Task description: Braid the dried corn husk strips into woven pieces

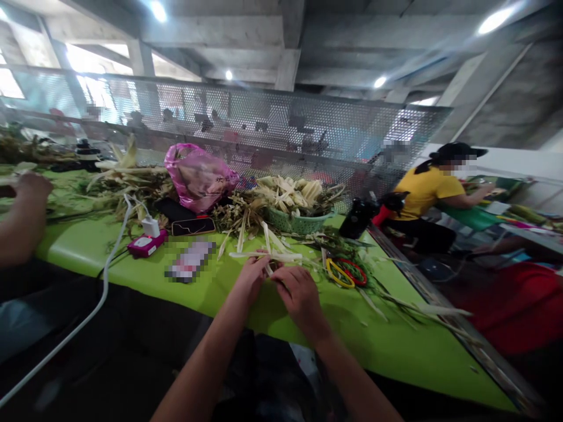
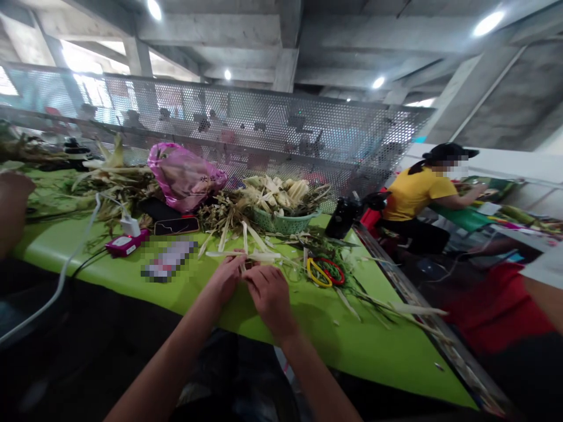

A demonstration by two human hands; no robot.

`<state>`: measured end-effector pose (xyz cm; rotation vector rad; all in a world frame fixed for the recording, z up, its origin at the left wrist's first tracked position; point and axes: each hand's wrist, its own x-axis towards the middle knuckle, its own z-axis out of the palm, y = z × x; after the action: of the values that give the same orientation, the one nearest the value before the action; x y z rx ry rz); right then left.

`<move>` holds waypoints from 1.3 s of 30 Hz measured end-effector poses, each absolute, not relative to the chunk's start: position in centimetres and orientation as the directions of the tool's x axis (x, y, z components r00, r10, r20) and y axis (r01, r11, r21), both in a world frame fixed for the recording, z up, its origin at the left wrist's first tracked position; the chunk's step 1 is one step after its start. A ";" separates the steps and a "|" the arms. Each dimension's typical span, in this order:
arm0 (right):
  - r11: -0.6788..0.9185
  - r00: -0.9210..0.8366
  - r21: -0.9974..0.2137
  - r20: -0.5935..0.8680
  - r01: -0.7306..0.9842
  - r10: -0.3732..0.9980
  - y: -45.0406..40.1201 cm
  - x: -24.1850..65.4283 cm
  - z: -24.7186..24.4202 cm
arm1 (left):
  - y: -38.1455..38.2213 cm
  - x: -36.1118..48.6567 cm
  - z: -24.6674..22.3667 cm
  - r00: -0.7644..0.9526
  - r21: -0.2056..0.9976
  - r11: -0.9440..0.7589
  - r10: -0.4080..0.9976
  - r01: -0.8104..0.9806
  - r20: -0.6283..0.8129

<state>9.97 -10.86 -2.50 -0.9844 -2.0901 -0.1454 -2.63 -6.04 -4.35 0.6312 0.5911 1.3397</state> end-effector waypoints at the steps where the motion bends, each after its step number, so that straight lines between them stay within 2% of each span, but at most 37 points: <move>1: 0.684 -0.338 -0.258 0.718 0.683 0.608 -10.9 10.1 -2.3 | -6.0 -2.6 -4.4 0.137 0.727 0.111 0.990 -0.677 -0.024; 5: 0.625 -0.121 -0.461 0.737 0.630 0.665 -10.0 10.8 -1.7 | -6.2 -2.7 -4.5 0.161 0.772 0.079 0.987 -0.630 0.030; 9: 0.545 0.061 -0.656 0.666 0.523 0.744 -8.5 11.5 -2.0 | -6.4 -2.7 -4.5 0.223 0.787 0.093 0.973 -0.610 0.058; 15: 0.472 0.177 -0.820 0.543 0.323 0.821 -7.9 11.5 -2.6 | -6.9 -2.8 -4.1 0.289 0.819 0.119 0.955 -0.561 0.059; 19: 0.440 0.202 -0.866 0.488 0.238 0.849 -8.0 11.3 -2.7 | -7.0 -2.6 -3.9 0.315 0.845 0.120 0.947 -0.522 0.060; 24: 0.428 0.157 -0.881 0.461 0.204 0.874 -8.0 11.4 -3.4 | -6.9 -2.5 -4.3 0.255 0.830 0.100 0.966 -0.549 0.052; 35: 0.414 0.079 -0.833 0.471 0.366 0.879 -8.6 11.7 -3.7 | -6.3 -2.5 -4.8 0.138 0.780 0.068 0.990 -0.623 0.024; 39: 0.401 0.037 -0.881 0.423 0.251 0.905 -9.1 11.6 -3.4 | -6.2 -2.4 -5.0 0.075 0.822 0.010 0.996 -0.569 0.040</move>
<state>11.64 -9.05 -3.35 -1.0883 -1.4839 0.6983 -2.40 -6.17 -4.98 0.8030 0.6900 1.3871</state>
